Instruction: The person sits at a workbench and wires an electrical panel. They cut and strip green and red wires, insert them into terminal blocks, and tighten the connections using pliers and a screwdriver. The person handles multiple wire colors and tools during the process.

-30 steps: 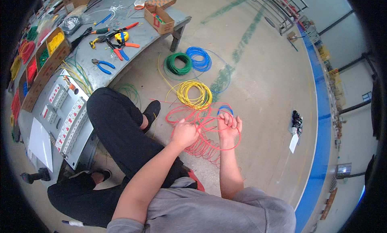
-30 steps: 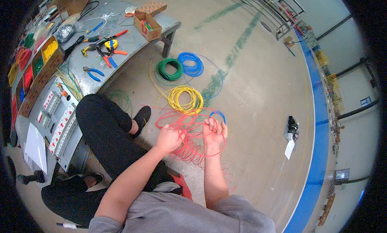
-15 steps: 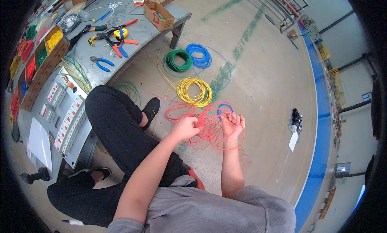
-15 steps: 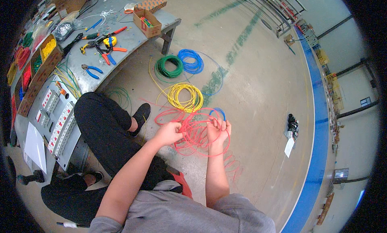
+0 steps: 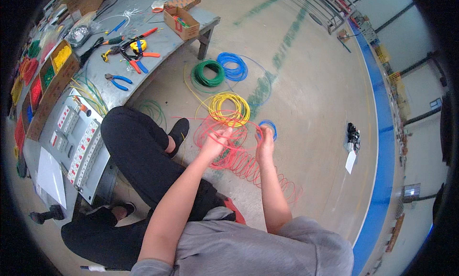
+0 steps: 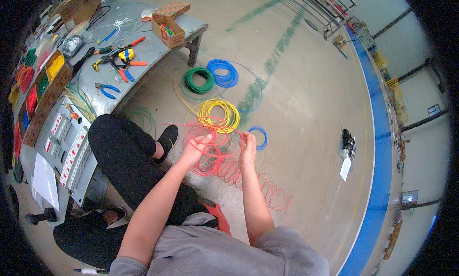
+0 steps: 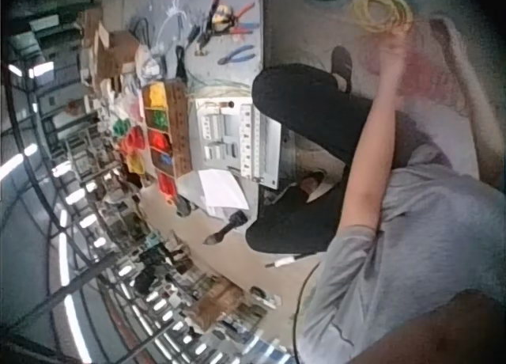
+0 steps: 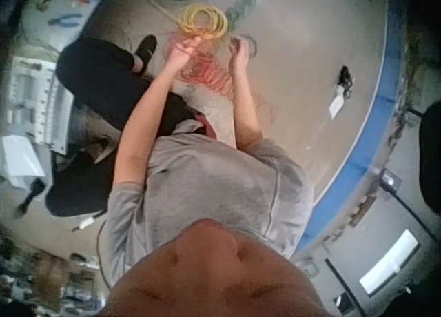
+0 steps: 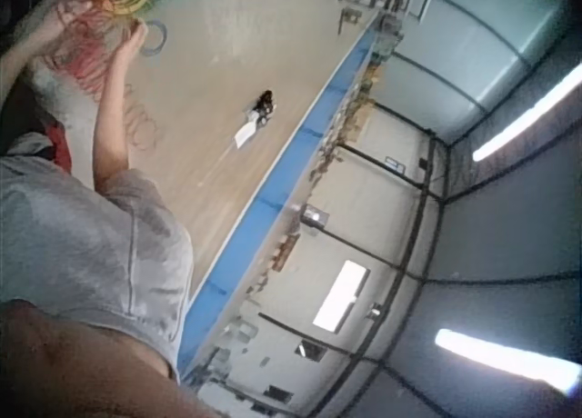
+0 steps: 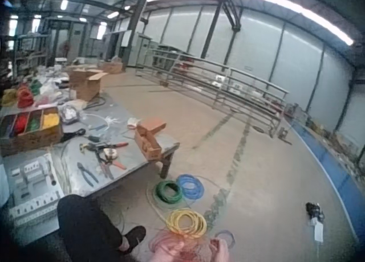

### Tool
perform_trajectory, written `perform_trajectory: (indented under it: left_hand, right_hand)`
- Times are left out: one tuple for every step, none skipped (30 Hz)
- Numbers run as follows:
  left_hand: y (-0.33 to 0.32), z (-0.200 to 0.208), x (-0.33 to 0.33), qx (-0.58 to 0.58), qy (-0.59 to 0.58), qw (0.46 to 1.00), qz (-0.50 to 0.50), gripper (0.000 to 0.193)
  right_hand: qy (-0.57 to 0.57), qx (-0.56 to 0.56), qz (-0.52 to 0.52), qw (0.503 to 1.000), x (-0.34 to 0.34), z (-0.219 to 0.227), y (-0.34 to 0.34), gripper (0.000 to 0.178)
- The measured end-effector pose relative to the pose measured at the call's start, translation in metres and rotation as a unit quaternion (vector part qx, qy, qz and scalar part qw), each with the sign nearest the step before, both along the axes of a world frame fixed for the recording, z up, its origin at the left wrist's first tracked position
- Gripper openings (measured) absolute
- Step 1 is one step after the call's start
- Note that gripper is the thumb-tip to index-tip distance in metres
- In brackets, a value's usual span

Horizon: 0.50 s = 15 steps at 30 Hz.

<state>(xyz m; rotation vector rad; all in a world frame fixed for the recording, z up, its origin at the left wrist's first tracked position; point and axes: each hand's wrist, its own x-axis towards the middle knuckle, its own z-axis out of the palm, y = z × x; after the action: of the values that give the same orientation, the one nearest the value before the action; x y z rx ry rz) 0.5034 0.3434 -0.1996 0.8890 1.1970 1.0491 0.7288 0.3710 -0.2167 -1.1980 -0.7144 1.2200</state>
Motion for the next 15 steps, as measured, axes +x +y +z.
perform_trajectory:
  left_hand:
    - [0.001,-0.001,-0.003,0.020,0.027,0.999,0.036,0.057]
    - [0.002,-0.002,-0.007,0.040,0.053,0.995,0.069,0.056]
    - [0.004,0.014,-0.007,-0.017,0.011,1.000,0.011,0.052]
    - [0.005,0.018,-0.008,-0.023,-0.020,0.999,0.024,0.049]
    - [0.006,0.020,-0.008,-0.031,-0.048,0.998,0.036,0.047]
    - [0.007,0.019,-0.013,-0.041,-0.068,0.995,0.055,0.045]
    - [0.007,0.019,-0.019,-0.044,-0.096,0.992,0.071,0.043]
    - [0.007,0.018,-0.025,-0.047,-0.123,0.988,0.085,0.041]
    - [0.006,0.018,-0.031,-0.052,-0.151,0.982,0.100,0.040]
    - [0.006,0.019,-0.040,-0.032,-0.110,0.988,0.106,0.038]
    - [0.006,0.024,-0.049,-0.012,-0.071,0.992,0.108,0.036]
    - [0.010,0.040,-0.045,0.009,-0.045,0.995,0.094,0.034]
    - [0.011,0.057,-0.041,0.035,-0.008,0.995,0.088,0.028]
    - [0.015,0.062,-0.047,0.074,0.016,0.994,0.074,0.025]
    - [0.015,0.061,-0.060,0.095,0.080,0.988,0.087,0.025]
  right_hand:
    - [-0.050,-0.022,-0.009,0.998,0.003,-0.029,0.002,0.026]
    - [-0.102,-0.043,-0.019,0.994,0.008,-0.059,0.002,0.027]
    - [-0.158,-0.091,0.001,0.983,0.033,-0.094,-0.006,0.031]
    - [-0.210,-0.133,0.032,0.968,0.048,-0.126,-0.014,0.037]
    - [-0.256,-0.175,0.064,0.948,0.055,-0.144,-0.026,0.042]
    - [-0.303,-0.204,0.108,0.925,0.045,-0.152,-0.039,0.051]
    - [-0.349,-0.230,0.151,0.896,0.033,-0.161,-0.052,0.061]
    - [-0.392,-0.255,0.193,0.862,0.018,-0.168,-0.064,0.071]
    - [-0.471,-0.255,0.203,0.820,0.003,-0.172,-0.075,0.079]
    - [-0.545,-0.253,0.210,0.771,-0.012,-0.175,-0.085,0.086]
    - [-0.615,-0.252,0.215,0.716,-0.022,-0.179,-0.091,0.094]
    - [-0.605,-0.279,0.183,0.723,-0.010,-0.191,-0.093,0.096]
    - [-0.594,-0.306,0.151,0.729,0.001,-0.203,-0.090,0.098]
    - [-0.580,-0.323,0.124,0.737,0.004,-0.212,-0.085,0.099]
    - [-0.553,-0.328,0.097,0.760,-0.004,-0.207,-0.079,0.098]
